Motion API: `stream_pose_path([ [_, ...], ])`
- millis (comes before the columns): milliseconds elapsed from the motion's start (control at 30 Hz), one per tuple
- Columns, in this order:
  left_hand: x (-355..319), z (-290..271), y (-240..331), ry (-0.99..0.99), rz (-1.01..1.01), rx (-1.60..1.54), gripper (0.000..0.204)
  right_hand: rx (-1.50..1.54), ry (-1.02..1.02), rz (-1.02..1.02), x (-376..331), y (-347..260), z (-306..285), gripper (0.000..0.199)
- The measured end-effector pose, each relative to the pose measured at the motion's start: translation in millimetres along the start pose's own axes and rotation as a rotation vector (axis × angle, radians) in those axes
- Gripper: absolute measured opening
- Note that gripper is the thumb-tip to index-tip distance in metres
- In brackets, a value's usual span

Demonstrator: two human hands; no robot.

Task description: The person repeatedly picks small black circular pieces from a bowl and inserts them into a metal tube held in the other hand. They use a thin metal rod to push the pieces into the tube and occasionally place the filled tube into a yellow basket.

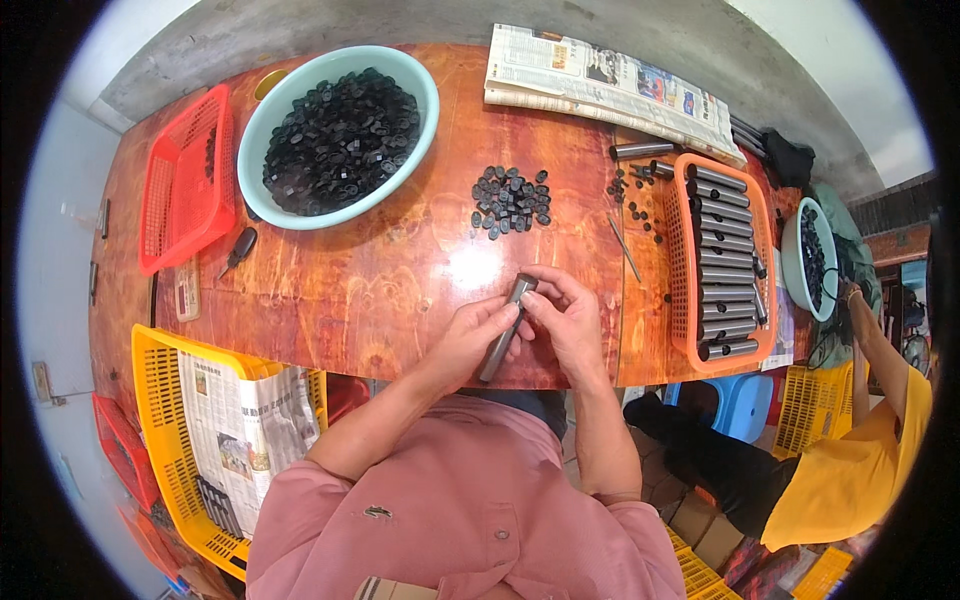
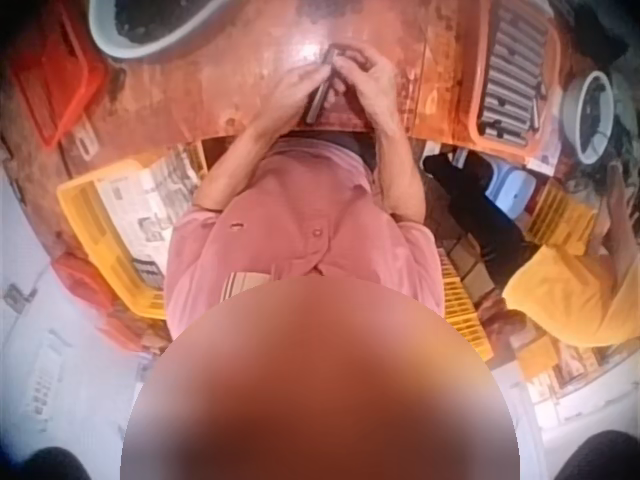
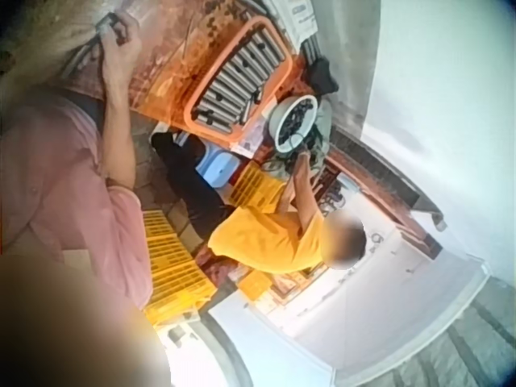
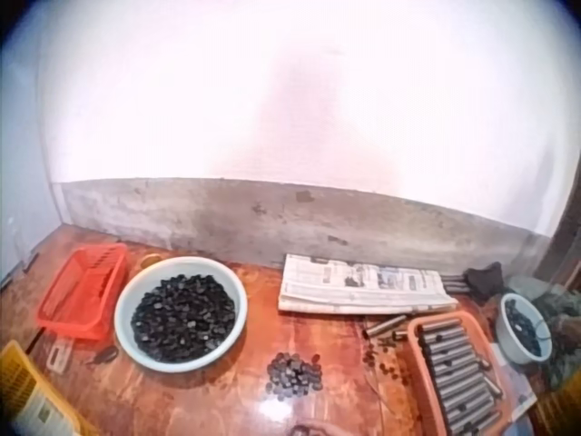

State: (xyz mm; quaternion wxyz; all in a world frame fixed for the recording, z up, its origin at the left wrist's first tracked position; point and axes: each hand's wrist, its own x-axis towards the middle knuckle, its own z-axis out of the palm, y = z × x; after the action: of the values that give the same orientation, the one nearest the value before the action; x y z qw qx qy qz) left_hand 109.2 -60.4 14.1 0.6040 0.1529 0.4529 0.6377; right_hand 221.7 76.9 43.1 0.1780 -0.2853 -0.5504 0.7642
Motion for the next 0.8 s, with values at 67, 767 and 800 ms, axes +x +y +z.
stream_pose_path([
  [67, -1.1, 1.5, 0.6, 0.024, 0.019, 0.071, 0.034, 0.013, -0.013, -0.013, -0.9, 1.4, 1.2, 0.032],
  [767, -4.8, 7.5, 7.5, 0.037, 0.031, 0.414, 0.038, 0.062, 0.02, -0.045, -11.7, 12.5, -2.5, 0.029],
  [800, -6.9, 9.6, 10.5, 0.026, 0.034, 0.421, 0.038, 0.055, 0.011, -0.052, -11.3, 15.0, -4.7, 0.029],
])
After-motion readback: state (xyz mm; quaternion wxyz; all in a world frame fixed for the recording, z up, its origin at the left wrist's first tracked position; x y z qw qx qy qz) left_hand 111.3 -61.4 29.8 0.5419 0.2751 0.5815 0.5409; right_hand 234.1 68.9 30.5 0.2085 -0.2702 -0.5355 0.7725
